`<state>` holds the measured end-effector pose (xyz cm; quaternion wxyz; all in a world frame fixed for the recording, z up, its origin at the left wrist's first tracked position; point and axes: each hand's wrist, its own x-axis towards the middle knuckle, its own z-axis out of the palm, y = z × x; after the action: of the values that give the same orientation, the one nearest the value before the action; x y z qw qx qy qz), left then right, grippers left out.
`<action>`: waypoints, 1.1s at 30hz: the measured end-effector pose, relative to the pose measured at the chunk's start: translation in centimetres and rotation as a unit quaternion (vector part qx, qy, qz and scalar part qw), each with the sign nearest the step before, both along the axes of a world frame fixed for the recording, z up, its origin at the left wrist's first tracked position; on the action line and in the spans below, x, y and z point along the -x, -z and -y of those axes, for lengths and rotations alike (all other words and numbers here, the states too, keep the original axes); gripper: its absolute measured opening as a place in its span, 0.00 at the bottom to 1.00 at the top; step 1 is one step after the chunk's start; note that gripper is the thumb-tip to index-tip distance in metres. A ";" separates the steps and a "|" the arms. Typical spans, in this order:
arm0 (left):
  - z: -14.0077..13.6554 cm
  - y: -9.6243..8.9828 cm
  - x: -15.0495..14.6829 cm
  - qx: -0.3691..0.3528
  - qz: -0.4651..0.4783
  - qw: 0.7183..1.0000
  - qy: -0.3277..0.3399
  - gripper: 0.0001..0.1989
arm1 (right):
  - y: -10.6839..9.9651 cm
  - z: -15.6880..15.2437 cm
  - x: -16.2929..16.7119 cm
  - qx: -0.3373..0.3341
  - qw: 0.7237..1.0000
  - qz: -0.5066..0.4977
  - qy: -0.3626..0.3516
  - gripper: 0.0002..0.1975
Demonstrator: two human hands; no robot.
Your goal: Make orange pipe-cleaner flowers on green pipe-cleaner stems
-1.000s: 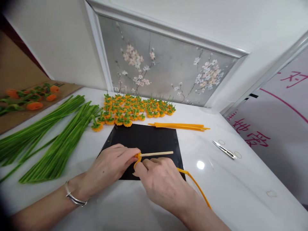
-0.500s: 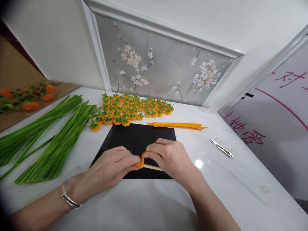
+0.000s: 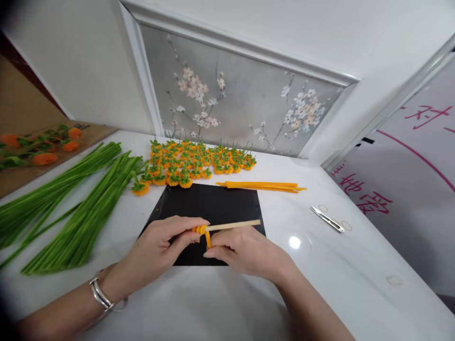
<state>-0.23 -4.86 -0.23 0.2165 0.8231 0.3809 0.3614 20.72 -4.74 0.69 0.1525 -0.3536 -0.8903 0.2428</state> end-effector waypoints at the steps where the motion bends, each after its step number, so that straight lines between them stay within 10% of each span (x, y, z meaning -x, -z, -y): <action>1: 0.0 0.0 -0.1 0.036 0.008 0.999 -0.007 0.11 | -0.1 0.2 0.1 -0.008 1.000 0.006 -0.008 0.13; 6: -0.2 0.1 -0.3 0.169 0.049 0.984 -0.028 0.10 | -0.9 0.9 0.1 -0.067 0.996 0.052 0.002 0.15; 15: -0.7 0.4 0.0 0.182 0.049 0.981 -0.047 0.13 | -0.7 1.7 0.7 -0.175 0.965 0.084 0.178 0.13; 19: -0.5 0.2 -0.1 0.174 0.063 0.982 -0.033 0.10 | 0.2 1.5 1.4 -0.164 0.973 0.013 0.160 0.24; 26: -0.3 0.2 -0.4 0.205 0.097 0.974 -0.021 0.07 | 1.1 1.3 2.5 -0.104 0.966 -0.155 0.178 0.14; 33: 0.4 -0.2 -0.5 0.089 -0.025 0.994 -0.052 0.04 | 1.4 1.0 2.8 -0.064 0.952 -0.219 0.205 0.07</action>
<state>0.28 -5.27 -0.07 0.2598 0.7888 0.4588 0.3159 17.89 -5.73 -0.69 0.4130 -0.4565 -0.7566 0.2205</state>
